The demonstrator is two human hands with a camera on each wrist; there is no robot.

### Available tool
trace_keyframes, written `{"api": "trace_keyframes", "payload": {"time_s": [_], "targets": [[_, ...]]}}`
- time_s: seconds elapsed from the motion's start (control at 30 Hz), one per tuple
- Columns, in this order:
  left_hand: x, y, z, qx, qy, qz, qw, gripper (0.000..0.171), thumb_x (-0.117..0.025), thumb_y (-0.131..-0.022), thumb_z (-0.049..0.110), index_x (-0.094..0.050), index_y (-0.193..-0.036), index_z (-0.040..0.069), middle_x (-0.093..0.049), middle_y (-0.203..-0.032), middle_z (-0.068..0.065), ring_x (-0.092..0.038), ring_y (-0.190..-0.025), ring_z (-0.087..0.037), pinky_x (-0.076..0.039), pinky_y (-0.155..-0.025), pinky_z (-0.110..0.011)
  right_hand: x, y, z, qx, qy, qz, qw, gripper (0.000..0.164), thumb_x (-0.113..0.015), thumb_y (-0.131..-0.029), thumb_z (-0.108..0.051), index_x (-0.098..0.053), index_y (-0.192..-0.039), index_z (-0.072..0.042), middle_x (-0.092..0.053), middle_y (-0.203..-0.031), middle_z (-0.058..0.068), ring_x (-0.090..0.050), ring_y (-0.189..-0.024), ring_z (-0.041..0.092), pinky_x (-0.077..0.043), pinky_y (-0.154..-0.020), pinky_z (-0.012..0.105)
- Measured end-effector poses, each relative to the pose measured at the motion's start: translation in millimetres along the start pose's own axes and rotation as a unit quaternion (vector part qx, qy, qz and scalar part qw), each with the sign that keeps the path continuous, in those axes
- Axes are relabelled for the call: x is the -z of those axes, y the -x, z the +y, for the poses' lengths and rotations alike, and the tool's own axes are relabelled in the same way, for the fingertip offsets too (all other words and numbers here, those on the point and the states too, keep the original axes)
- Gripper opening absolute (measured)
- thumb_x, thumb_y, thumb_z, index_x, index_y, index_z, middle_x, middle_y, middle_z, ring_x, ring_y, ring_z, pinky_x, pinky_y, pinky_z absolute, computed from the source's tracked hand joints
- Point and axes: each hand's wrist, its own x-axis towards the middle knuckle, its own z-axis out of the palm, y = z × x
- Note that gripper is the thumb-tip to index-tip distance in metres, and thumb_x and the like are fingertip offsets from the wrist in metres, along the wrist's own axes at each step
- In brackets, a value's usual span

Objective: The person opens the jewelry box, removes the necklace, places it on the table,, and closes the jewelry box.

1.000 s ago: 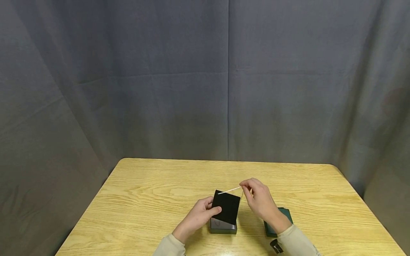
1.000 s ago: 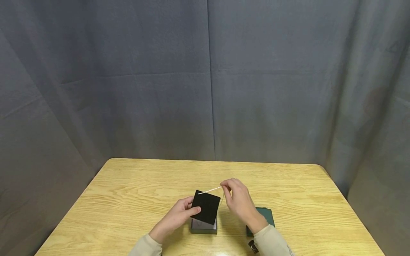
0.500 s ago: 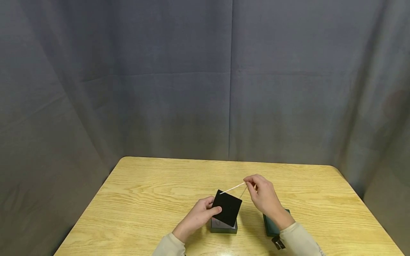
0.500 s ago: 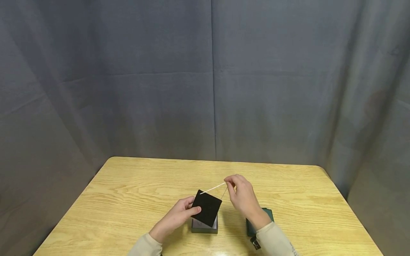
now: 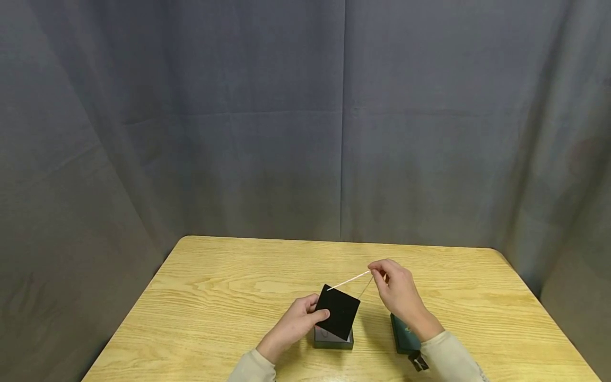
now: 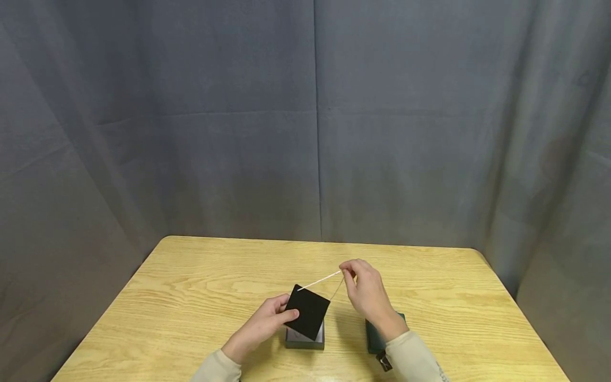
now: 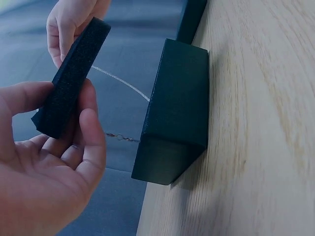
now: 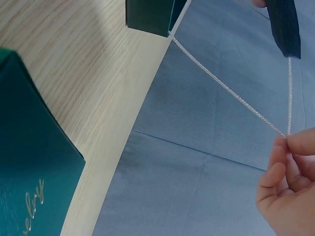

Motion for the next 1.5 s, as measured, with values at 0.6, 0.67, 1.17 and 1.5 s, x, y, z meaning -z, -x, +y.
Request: {"api": "trace_keyframes", "payload": {"time_s": [0.6,0.67,1.17,1.5], "targets": [[-0.6,3.3,0.9,0.004,0.01,0.004,0.9999,0.026,-0.054,-0.092,0.006,-0.058,-0.115,-0.006,-0.068,-0.098,-0.015,-0.066,-0.082,-0.016,-0.051,-0.072,-0.026,6,2,11,-0.018,0.004,-0.006,1.0,0.012,-0.065,-0.086,0.003,-0.068,-0.093,-0.006,-0.06,-0.08,-0.003,-0.048,-0.064,0.007,-0.043,-0.054,0.024],[-0.3,2.7,-0.4,0.008,0.009,0.004,0.9999,0.027,-0.054,-0.093,0.006,-0.058,-0.116,-0.005,-0.068,-0.099,-0.015,-0.066,-0.083,-0.016,-0.051,-0.073,-0.027,7,1,12,-0.022,0.004,-0.008,1.0,0.012,-0.065,-0.086,0.002,-0.068,-0.093,-0.006,-0.06,-0.08,-0.003,-0.047,-0.063,0.007,-0.043,-0.054,0.024],[1.7,0.7,-1.1,0.006,0.014,0.006,0.9999,0.028,-0.053,-0.093,0.006,-0.057,-0.118,-0.006,-0.068,-0.099,-0.015,-0.066,-0.085,-0.019,-0.052,-0.076,-0.03,7,3,18,-0.043,0.001,-0.016,0.999,0.011,-0.064,-0.087,0.001,-0.068,-0.095,-0.006,-0.06,-0.078,-0.002,-0.046,-0.06,0.006,-0.042,-0.053,0.024],[2.4,1.5,-3.0,0.008,0.003,0.008,0.9999,0.026,-0.052,-0.092,0.003,-0.057,-0.115,-0.008,-0.068,-0.099,-0.016,-0.067,-0.086,-0.021,-0.052,-0.077,-0.031,7,4,20,-0.054,0.001,-0.023,0.998,0.011,-0.063,-0.088,0.001,-0.068,-0.096,-0.005,-0.059,-0.079,-0.003,-0.045,-0.06,0.006,-0.041,-0.052,0.024]]}}
